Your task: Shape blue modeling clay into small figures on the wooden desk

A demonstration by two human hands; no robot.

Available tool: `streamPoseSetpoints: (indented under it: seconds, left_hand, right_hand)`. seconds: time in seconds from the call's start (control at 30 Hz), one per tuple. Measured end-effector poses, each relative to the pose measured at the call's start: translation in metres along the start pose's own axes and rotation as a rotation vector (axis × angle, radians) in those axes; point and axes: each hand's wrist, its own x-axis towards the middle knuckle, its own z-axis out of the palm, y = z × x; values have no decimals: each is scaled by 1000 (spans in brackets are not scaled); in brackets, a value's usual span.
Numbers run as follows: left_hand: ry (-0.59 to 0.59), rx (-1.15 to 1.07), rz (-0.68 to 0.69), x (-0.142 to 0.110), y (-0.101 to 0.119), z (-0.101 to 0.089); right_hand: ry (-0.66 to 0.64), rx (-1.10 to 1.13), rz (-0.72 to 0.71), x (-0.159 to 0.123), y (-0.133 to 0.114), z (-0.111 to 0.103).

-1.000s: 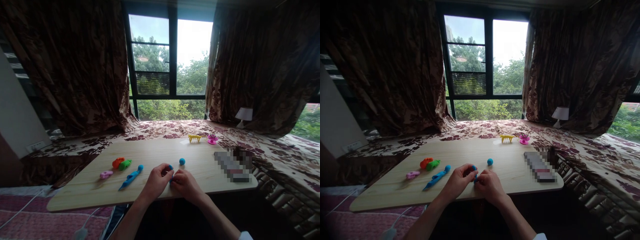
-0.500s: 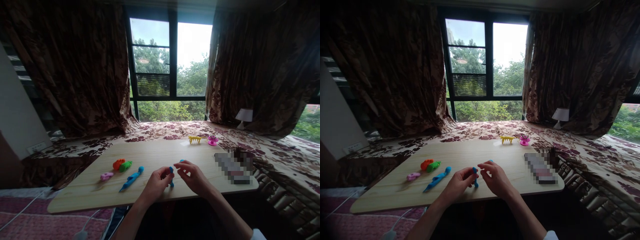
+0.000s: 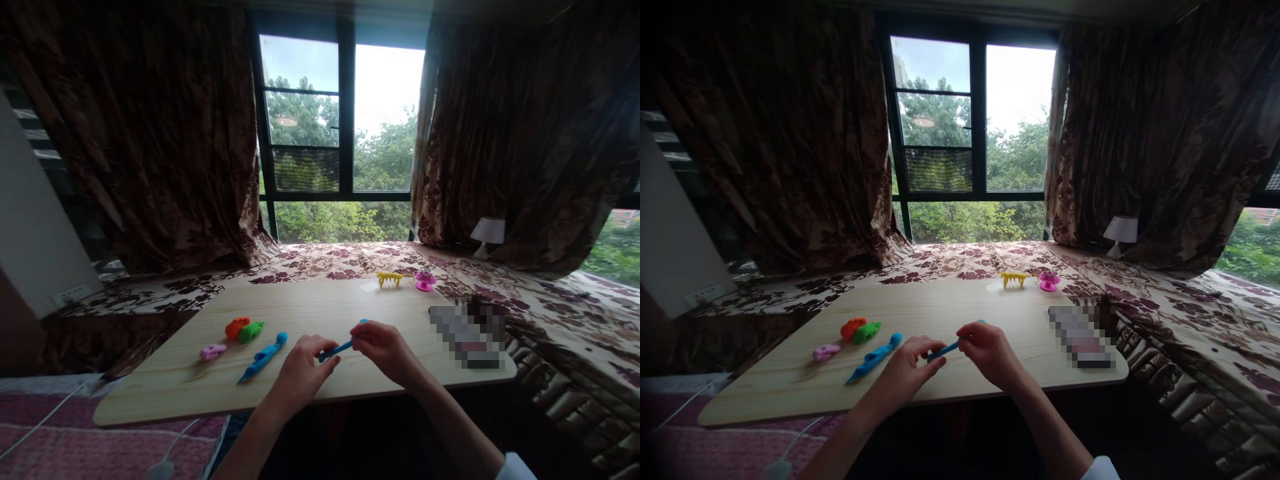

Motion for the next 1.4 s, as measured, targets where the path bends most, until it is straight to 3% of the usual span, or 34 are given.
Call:
streamPoseSetpoints:
  seconds: [0.17, 0.33, 0.5, 0.73, 0.97, 1.27, 1.4]
  left_hand:
    - [-31, 256, 63, -6, -10, 7]
    - [14, 215, 29, -12, -24, 15]
    - [50, 210, 17, -17, -29, 15]
    - [62, 309, 6, -25, -30, 10]
    - [46, 421, 38, -30, -23, 9]
    - [76, 449, 3, -27, -19, 13]
    - [151, 287, -102, -24, -17, 18]
  right_hand:
    - [-19, -143, -6, -20, 16, 3]
    - [-41, -268, -48, -33, 8, 1]
    - [-169, -495, -144, -47, -6, 17]
    - [-189, -673, -129, -51, -5, 29]
    - [-261, -648, -152, -58, -14, 22]
    - [-86, -502, 11, -24, -7, 21]
    - [-32, -413, 73, -28, -11, 31]
